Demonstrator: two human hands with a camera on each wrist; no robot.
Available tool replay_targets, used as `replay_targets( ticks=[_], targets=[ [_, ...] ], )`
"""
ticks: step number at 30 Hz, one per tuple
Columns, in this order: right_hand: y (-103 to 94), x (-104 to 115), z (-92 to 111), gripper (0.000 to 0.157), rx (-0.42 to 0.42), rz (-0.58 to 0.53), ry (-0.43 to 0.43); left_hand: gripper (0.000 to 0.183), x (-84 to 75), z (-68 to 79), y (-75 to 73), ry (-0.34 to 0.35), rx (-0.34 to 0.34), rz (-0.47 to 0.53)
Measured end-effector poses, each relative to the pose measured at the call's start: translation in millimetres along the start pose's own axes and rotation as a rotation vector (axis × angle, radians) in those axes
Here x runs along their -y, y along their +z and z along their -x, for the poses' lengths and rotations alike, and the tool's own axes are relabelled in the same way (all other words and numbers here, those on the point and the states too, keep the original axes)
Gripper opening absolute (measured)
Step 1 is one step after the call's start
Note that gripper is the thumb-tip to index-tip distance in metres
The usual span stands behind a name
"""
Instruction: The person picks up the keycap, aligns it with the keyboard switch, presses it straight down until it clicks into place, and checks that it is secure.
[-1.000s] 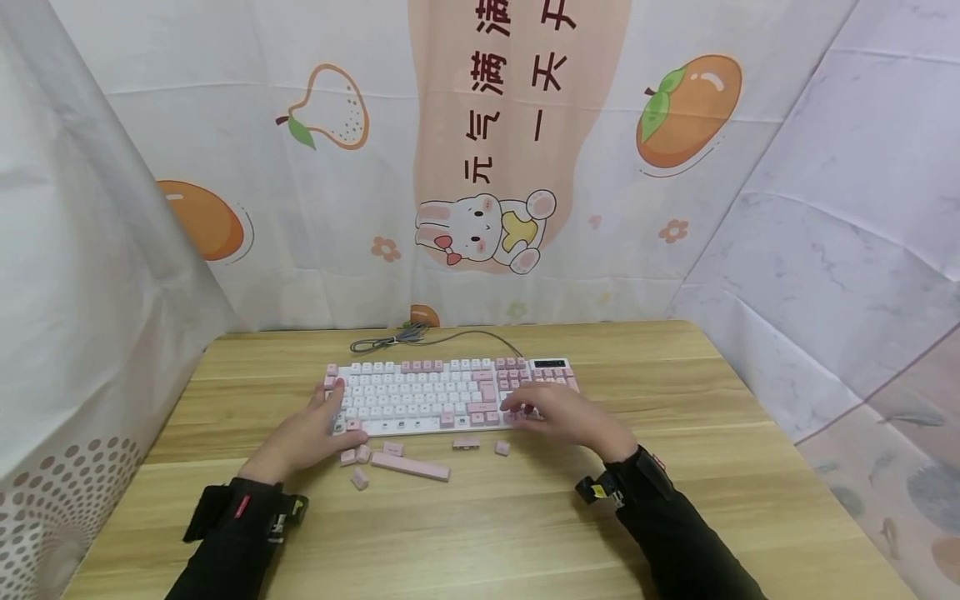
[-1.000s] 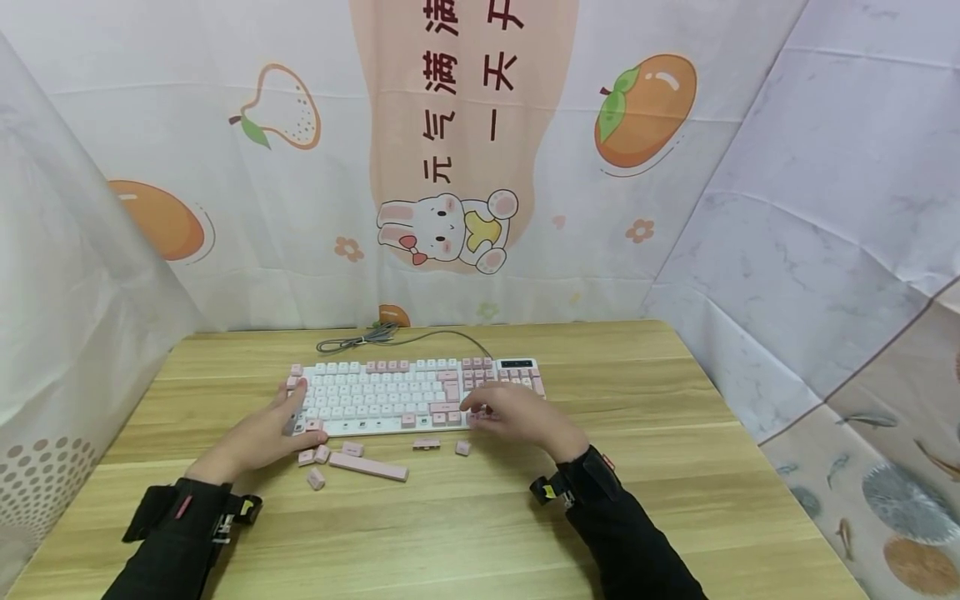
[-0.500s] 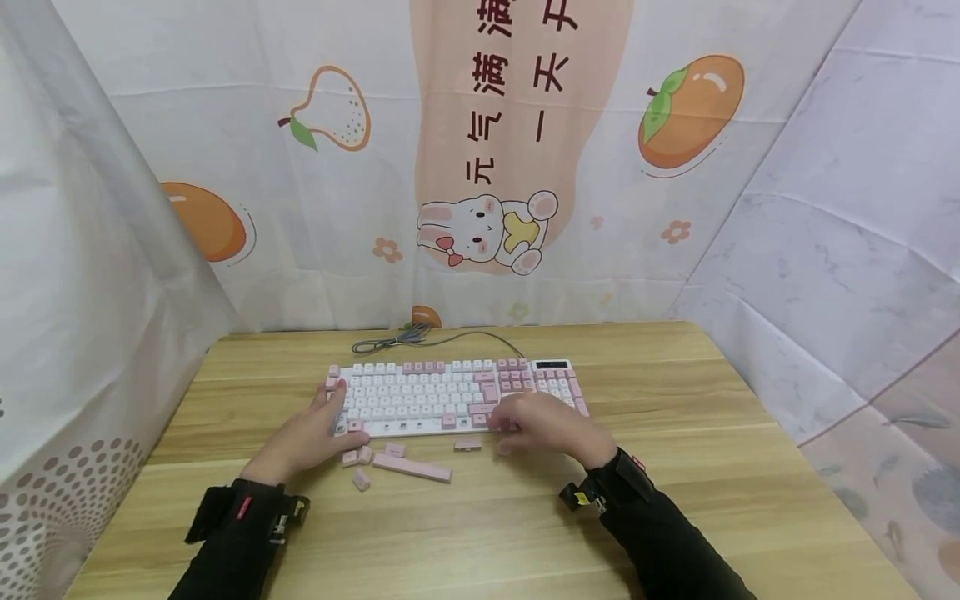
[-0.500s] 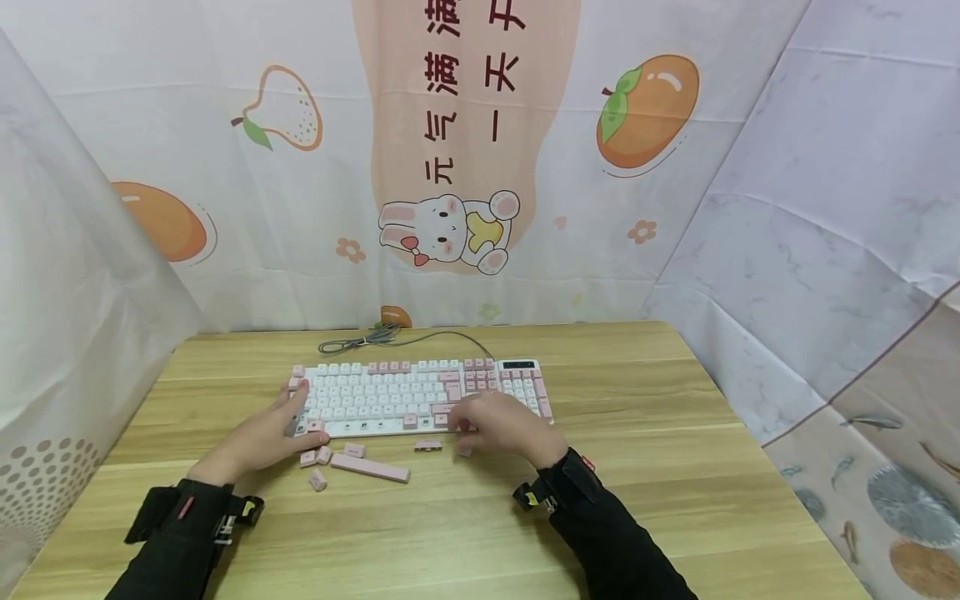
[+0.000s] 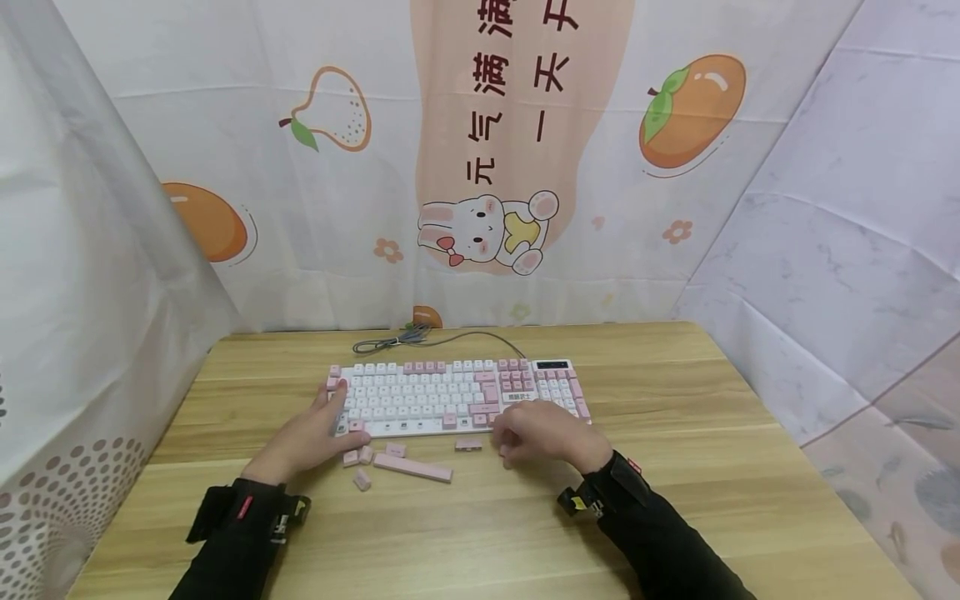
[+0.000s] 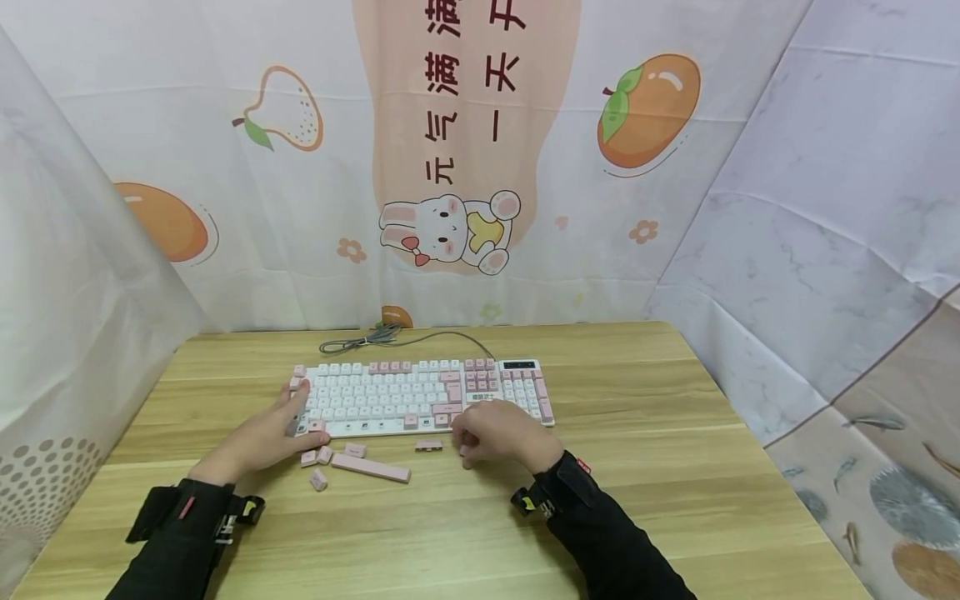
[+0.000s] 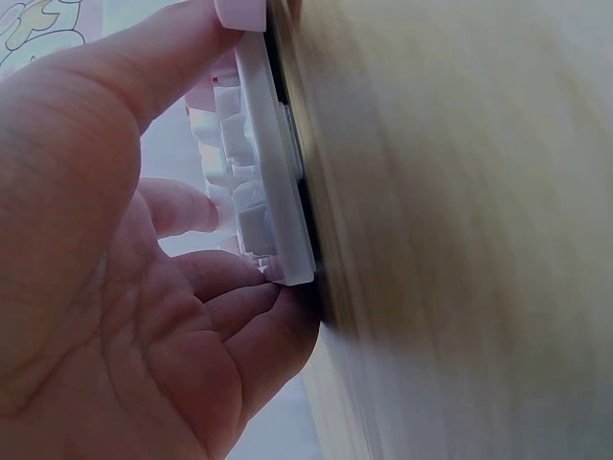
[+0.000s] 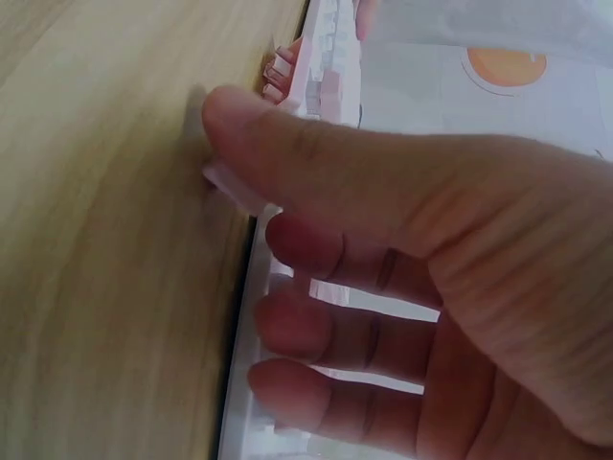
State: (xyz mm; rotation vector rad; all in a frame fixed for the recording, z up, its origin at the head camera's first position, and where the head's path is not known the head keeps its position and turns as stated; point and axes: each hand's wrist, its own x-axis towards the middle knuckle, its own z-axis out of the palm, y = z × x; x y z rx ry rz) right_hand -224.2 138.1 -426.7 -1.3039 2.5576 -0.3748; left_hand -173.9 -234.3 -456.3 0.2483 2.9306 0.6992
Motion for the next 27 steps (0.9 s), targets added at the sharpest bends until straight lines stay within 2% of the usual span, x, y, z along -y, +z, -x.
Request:
replay_targets(
  ticks=[27],
  targets=[
    [1.7, -1.7, -1.0, 0.011, 0.004, -0.003, 0.015, 0.103, 0.0, -1.0, -0.7, -0.009, 0.013, -0.006]
  ],
)
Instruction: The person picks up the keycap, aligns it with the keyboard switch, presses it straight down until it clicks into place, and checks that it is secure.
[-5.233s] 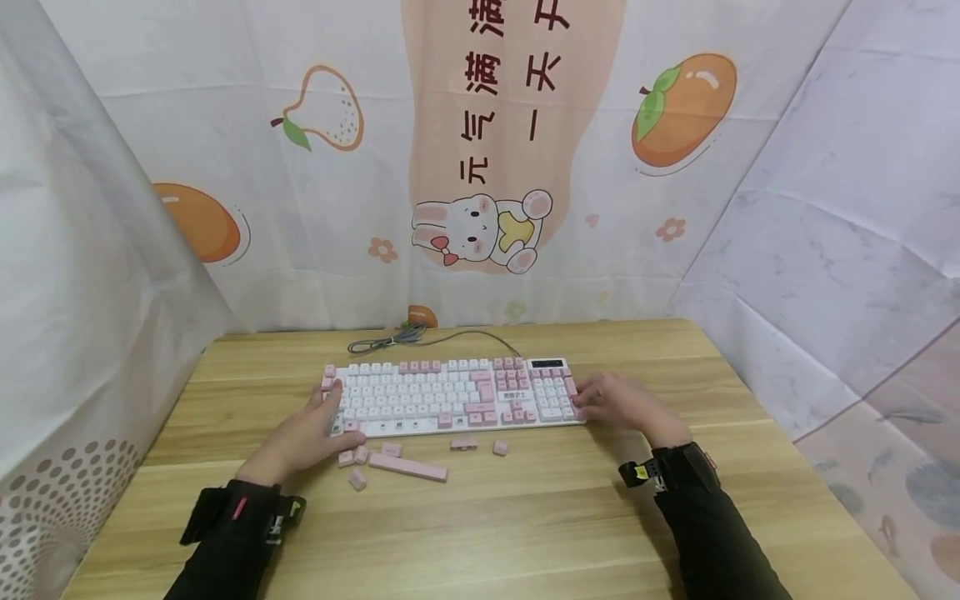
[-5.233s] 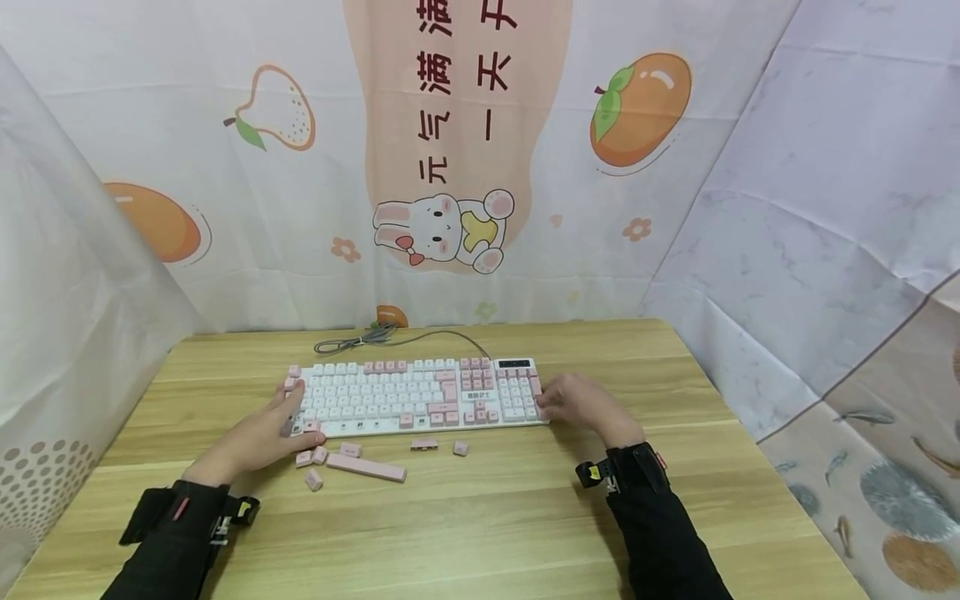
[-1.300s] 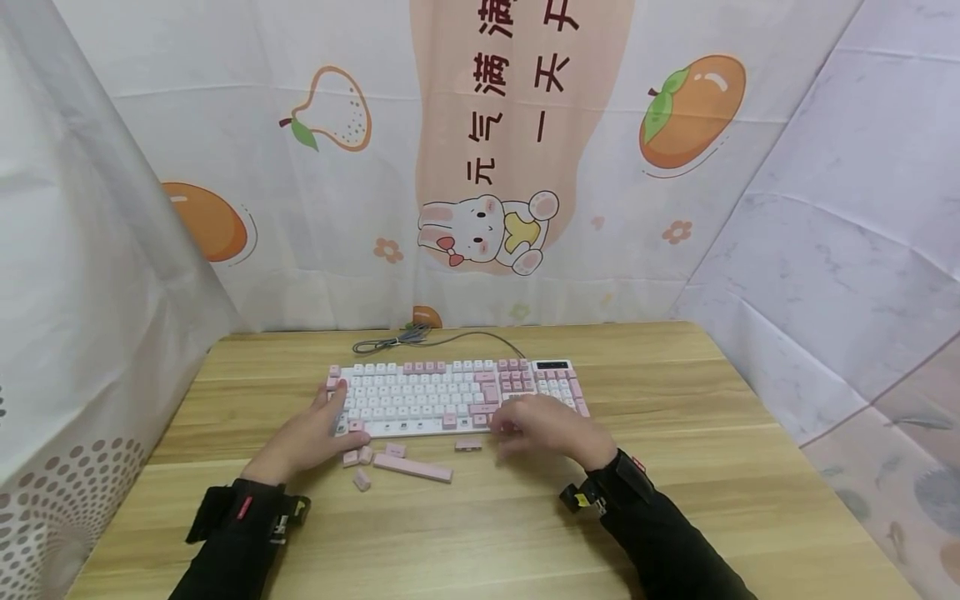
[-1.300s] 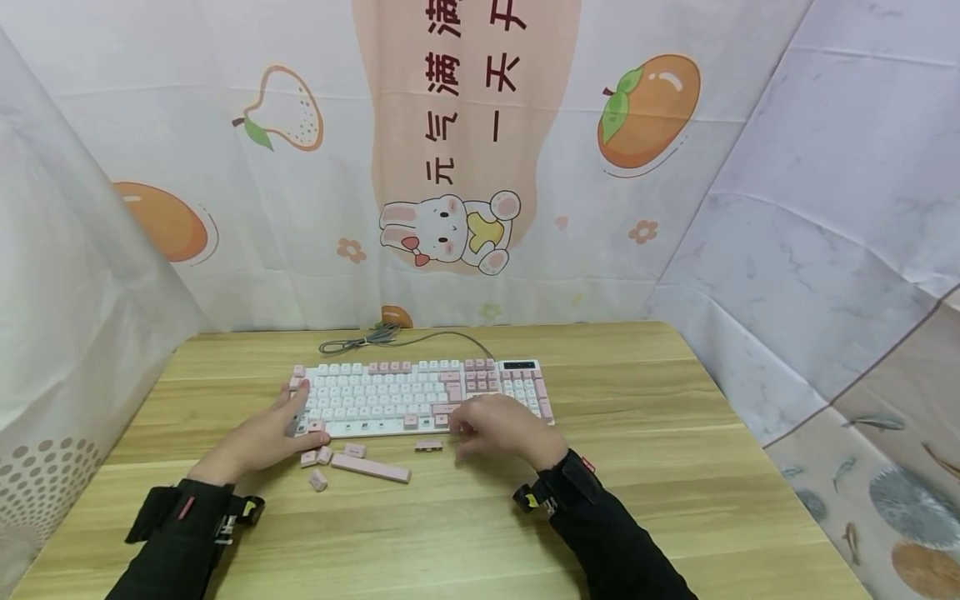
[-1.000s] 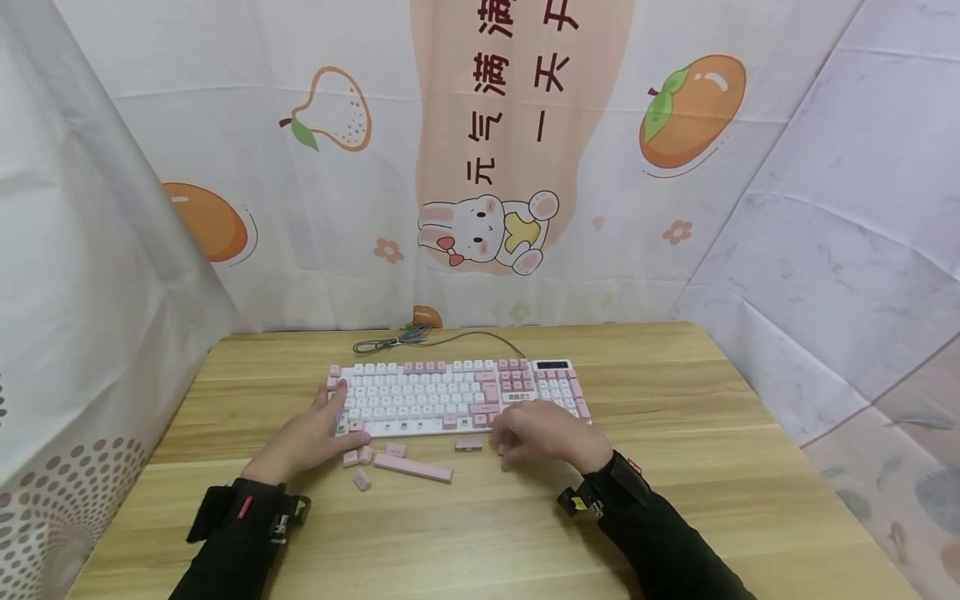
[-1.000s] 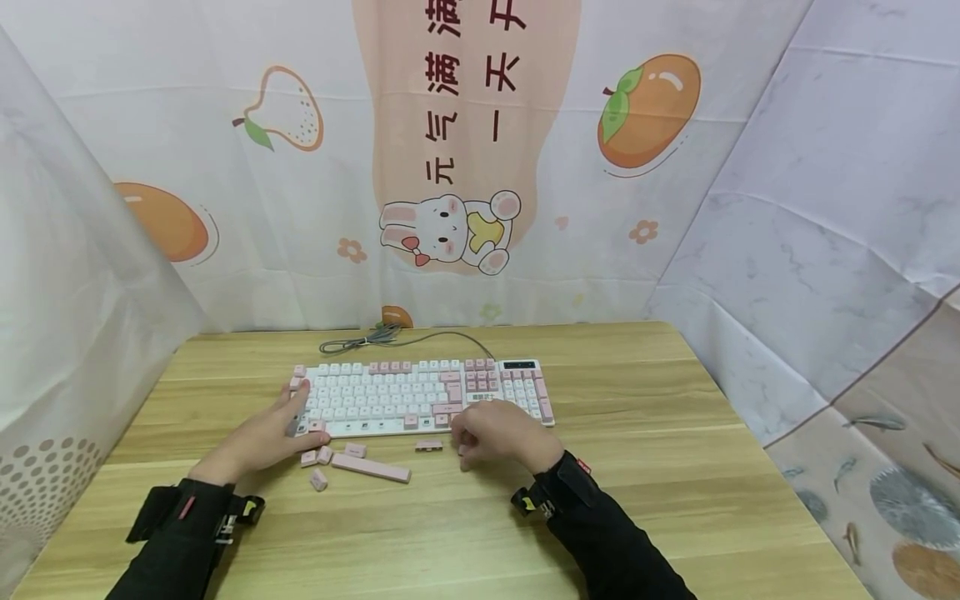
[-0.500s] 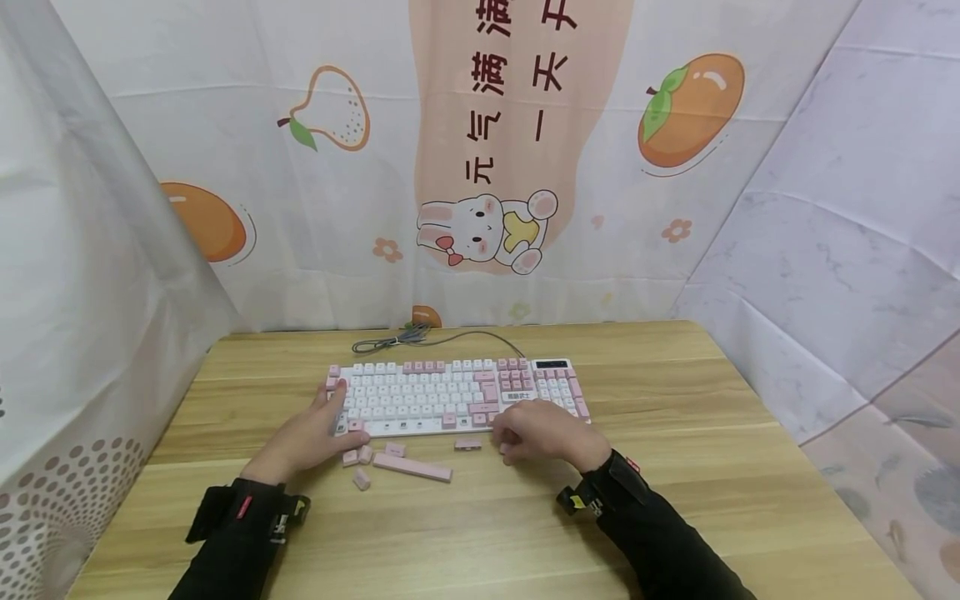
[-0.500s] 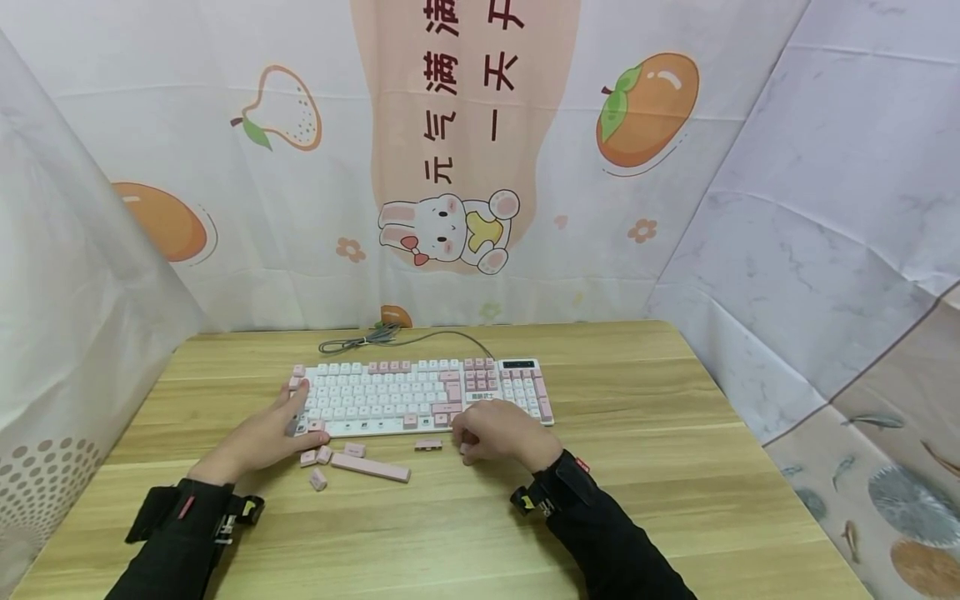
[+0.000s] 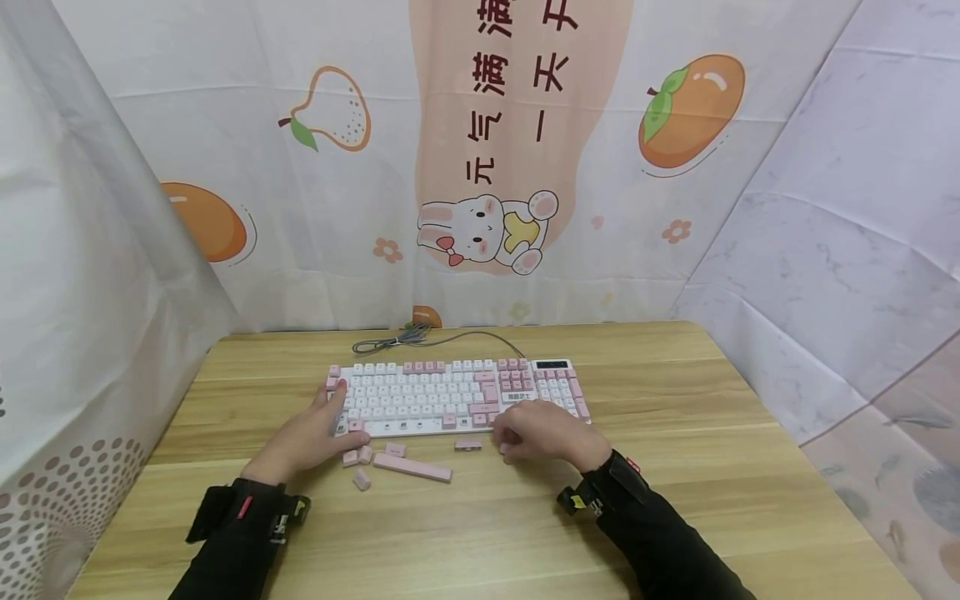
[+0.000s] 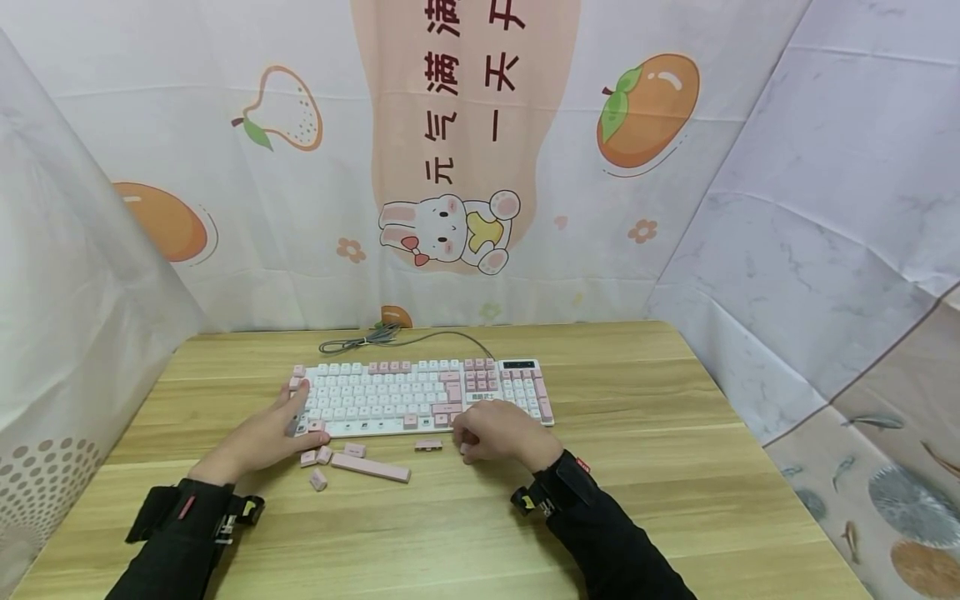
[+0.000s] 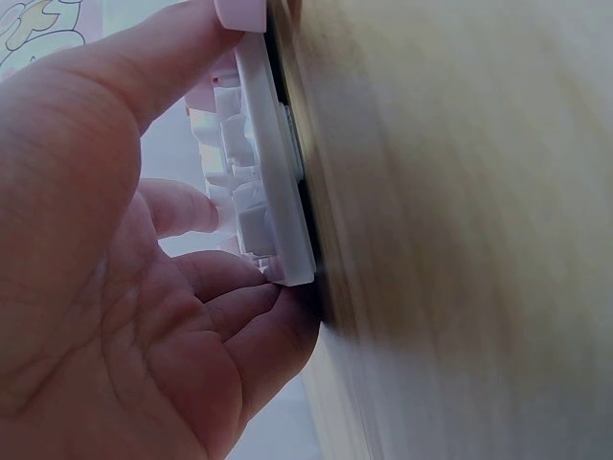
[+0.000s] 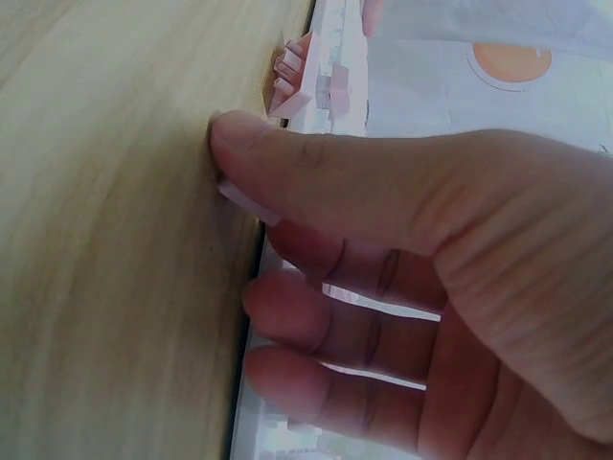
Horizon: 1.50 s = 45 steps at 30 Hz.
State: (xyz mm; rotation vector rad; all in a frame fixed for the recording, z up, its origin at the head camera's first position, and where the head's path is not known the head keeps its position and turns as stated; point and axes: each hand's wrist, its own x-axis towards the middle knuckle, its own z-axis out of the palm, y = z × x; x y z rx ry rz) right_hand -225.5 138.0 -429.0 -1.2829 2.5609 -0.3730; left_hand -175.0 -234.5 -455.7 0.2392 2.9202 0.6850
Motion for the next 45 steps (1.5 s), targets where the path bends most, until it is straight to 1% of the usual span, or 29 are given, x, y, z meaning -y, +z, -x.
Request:
replay_targets(
  ticks=[7, 13, 17, 21, 25, 33, 38, 45],
  targets=[
    [0.2, 0.4, 1.4, 0.012, -0.003, 0.000, 0.021, 0.101, -1.1, 1.0, 0.3, 0.013, -0.011, 0.002],
    [0.1, -0.6, 1.3, 0.008, -0.010, 0.016, 0.011, 0.102, -1.6, 1.0, 0.0, 0.006, -0.002, 0.002],
    [0.0, -0.9, 0.5, 0.004, -0.010, 0.033, -0.008, 0.102, -0.9, 1.0, 0.3, 0.003, 0.000, 0.002],
    [-0.8, 0.0, 0.2, 0.004, -0.013, 0.044, -0.035, 0.100, -0.1, 1.9, 1.3, 0.022, -0.013, -0.003],
    [-0.6, 0.9, 0.5, 0.004, -0.008, 0.031, -0.054, 0.099, 0.5, 2.4, 2.3, 0.035, -0.026, -0.005],
    [1.4, 0.6, -2.1, 0.005, -0.006, 0.021, -0.071, 0.100, 1.5, 1.6, 2.3, 0.033, -0.024, -0.006],
    [2.6, 1.7, -4.0, 0.006, -0.019, 0.034, -0.073, 0.100, 1.0, 1.5, 0.5, 0.026, -0.021, -0.009],
    [2.0, 5.3, -4.0, 0.006, -0.043, 0.034, -0.105, 0.100, -0.2, 2.0, -0.3, 0.029, -0.021, -0.009]
  ],
)
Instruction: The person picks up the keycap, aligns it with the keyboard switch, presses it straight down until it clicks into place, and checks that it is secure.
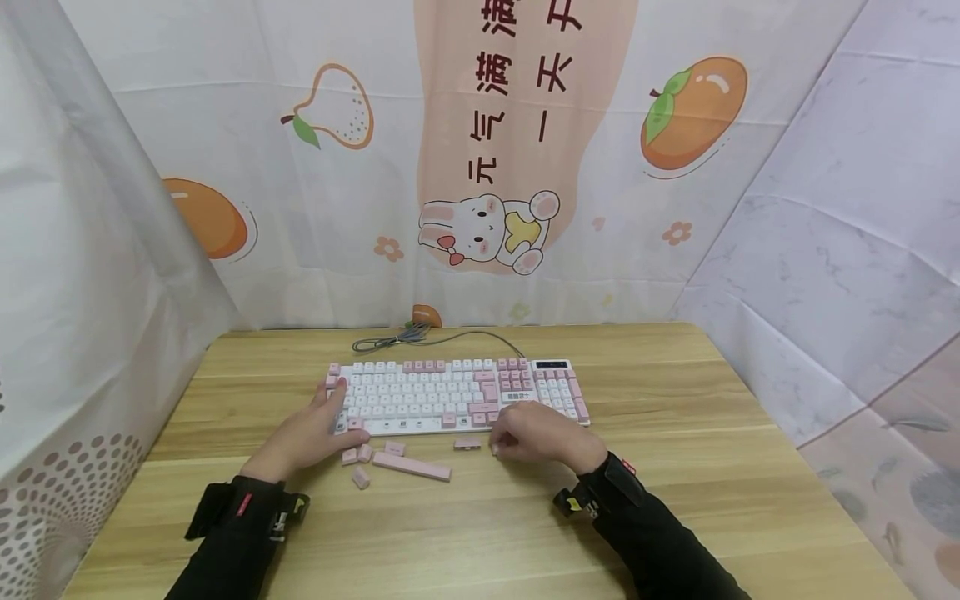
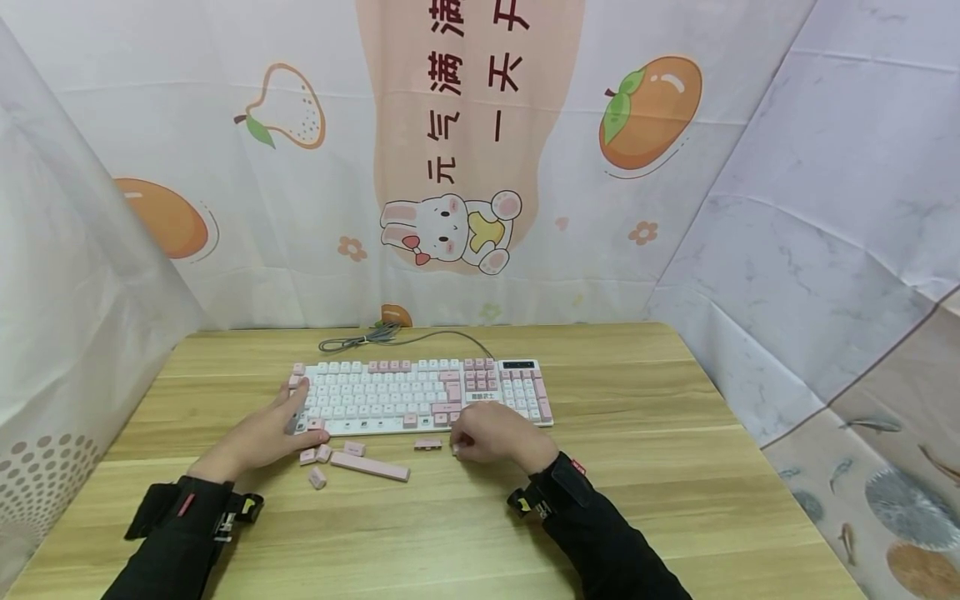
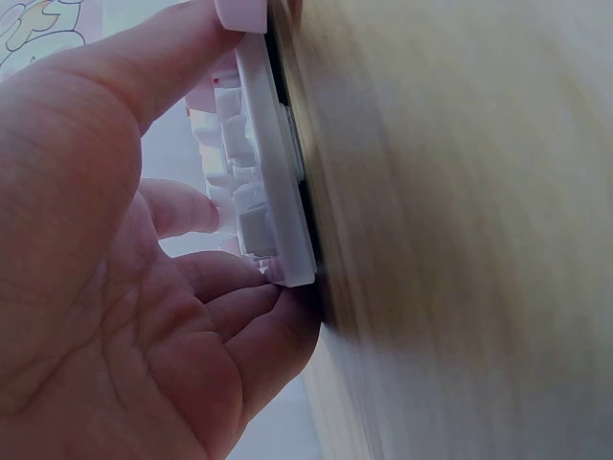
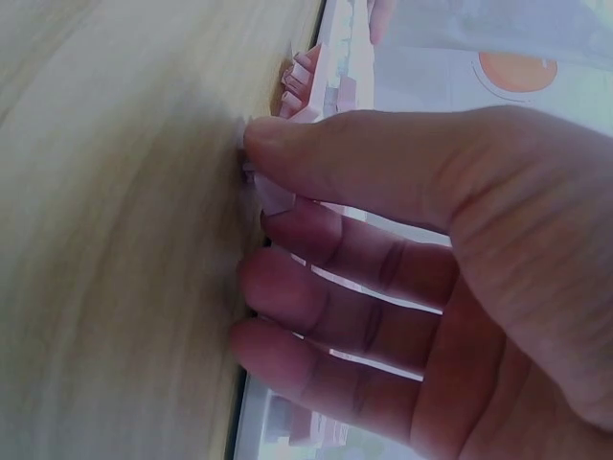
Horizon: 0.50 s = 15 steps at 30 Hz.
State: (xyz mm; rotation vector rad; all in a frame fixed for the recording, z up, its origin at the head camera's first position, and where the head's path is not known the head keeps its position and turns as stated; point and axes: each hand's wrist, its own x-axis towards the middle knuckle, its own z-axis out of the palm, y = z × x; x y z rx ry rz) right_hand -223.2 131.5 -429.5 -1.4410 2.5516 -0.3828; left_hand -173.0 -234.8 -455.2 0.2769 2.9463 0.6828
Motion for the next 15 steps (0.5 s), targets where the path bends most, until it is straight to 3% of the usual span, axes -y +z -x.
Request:
replay_targets(
  ticks=[10, 15],
  targets=[
    [0.3, 0.0, -1.4, 0.008, 0.006, 0.053, -0.021, 0.101, 0.0, -0.8, 0.4, -0.013, 0.008, -0.001],
    [-5.4, 1.2, -2.4, 0.008, -0.048, 0.036, -0.018, 0.101, 0.7, -1.0, 0.7, -0.009, 0.005, -0.001]
  ],
)
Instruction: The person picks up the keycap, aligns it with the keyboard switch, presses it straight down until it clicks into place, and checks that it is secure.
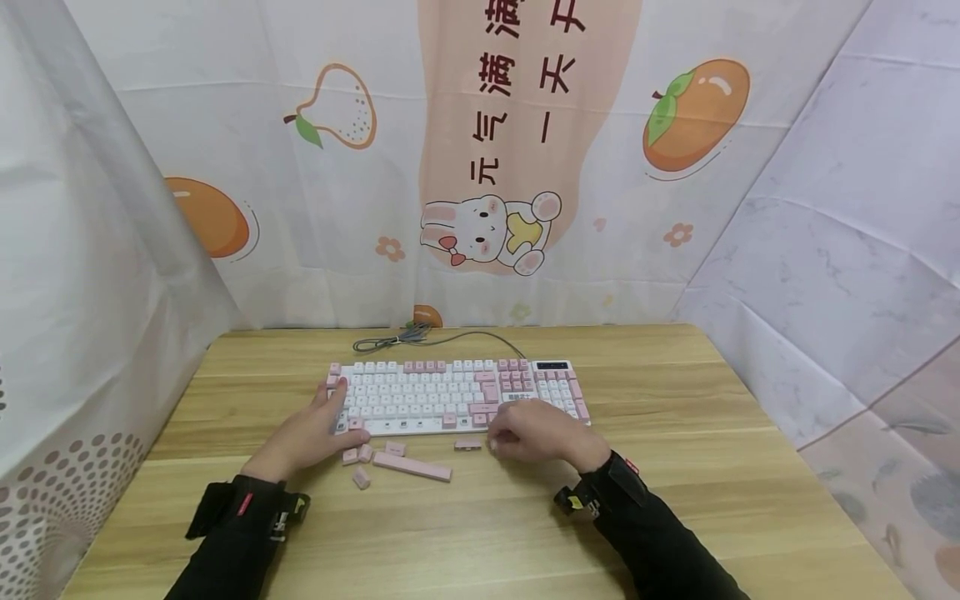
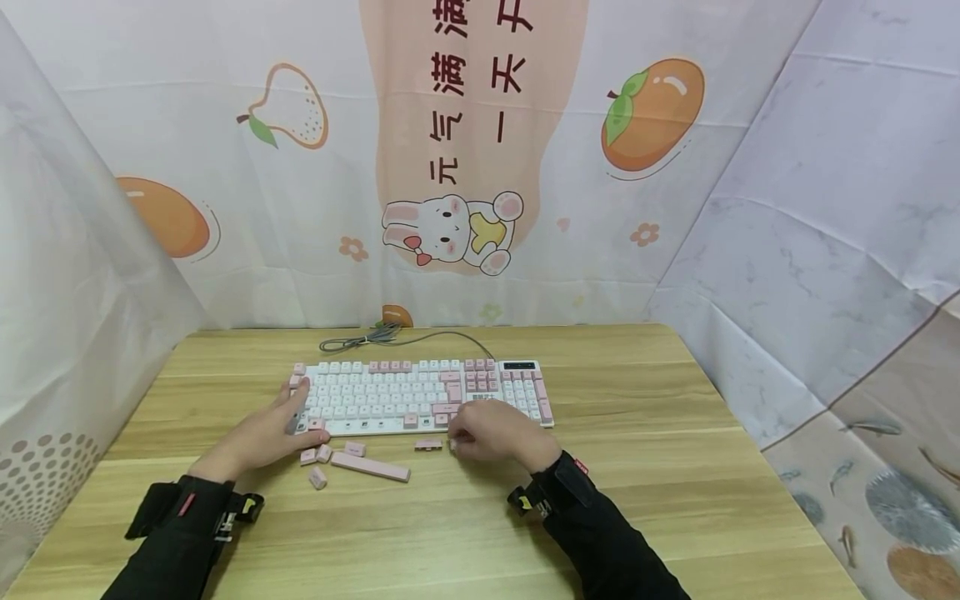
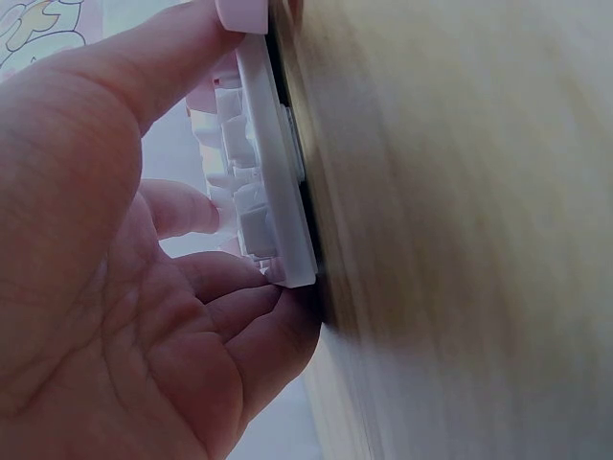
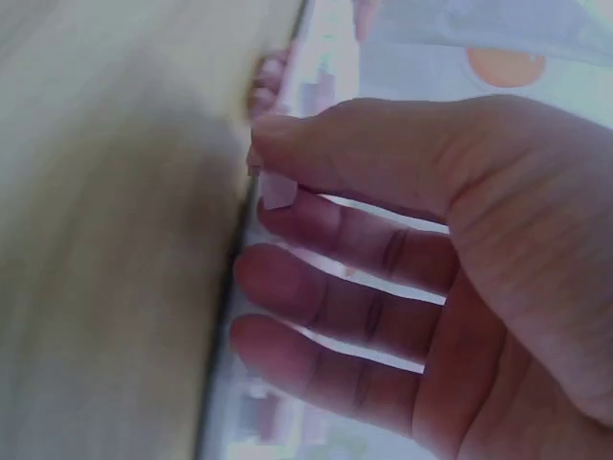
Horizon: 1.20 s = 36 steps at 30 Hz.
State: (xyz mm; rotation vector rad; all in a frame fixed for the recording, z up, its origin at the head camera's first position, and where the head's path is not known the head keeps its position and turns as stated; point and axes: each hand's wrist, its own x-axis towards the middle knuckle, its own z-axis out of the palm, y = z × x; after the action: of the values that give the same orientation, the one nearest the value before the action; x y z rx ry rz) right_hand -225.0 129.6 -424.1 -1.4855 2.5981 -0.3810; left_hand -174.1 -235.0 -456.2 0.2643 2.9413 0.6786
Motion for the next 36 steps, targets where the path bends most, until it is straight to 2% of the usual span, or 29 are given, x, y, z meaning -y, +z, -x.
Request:
replay_targets(
  ticks=[6, 14, 18, 22, 36],
  targets=[
    [-8.6, 2.8, -11.4, 0.015, -0.130, 0.003, 0.007, 0.101, 0.6, -0.9, 0.9, -0.002, -0.002, -0.002],
    [-10.3, 4.1, -28.8, 0.010, -0.166, 0.054, 0.015, 0.102, 0.2, -1.4, 1.3, -0.012, 0.012, 0.003],
    [-8.4, 5.9, -36.2, 0.006, -0.164, 0.052, 0.034, 0.102, 0.2, -1.6, 0.9, -0.014, 0.014, -0.001],
    [-3.9, 7.7, -41.9, 0.006, -0.125, 0.047, 0.043, 0.103, 0.2, -1.8, 0.0, -0.024, 0.020, -0.001],
    [4.0, 7.9, -44.1, 0.006, -0.119, 0.080, 0.041, 0.102, -1.4, -1.5, 0.1, -0.031, 0.026, 0.001]
  ],
)
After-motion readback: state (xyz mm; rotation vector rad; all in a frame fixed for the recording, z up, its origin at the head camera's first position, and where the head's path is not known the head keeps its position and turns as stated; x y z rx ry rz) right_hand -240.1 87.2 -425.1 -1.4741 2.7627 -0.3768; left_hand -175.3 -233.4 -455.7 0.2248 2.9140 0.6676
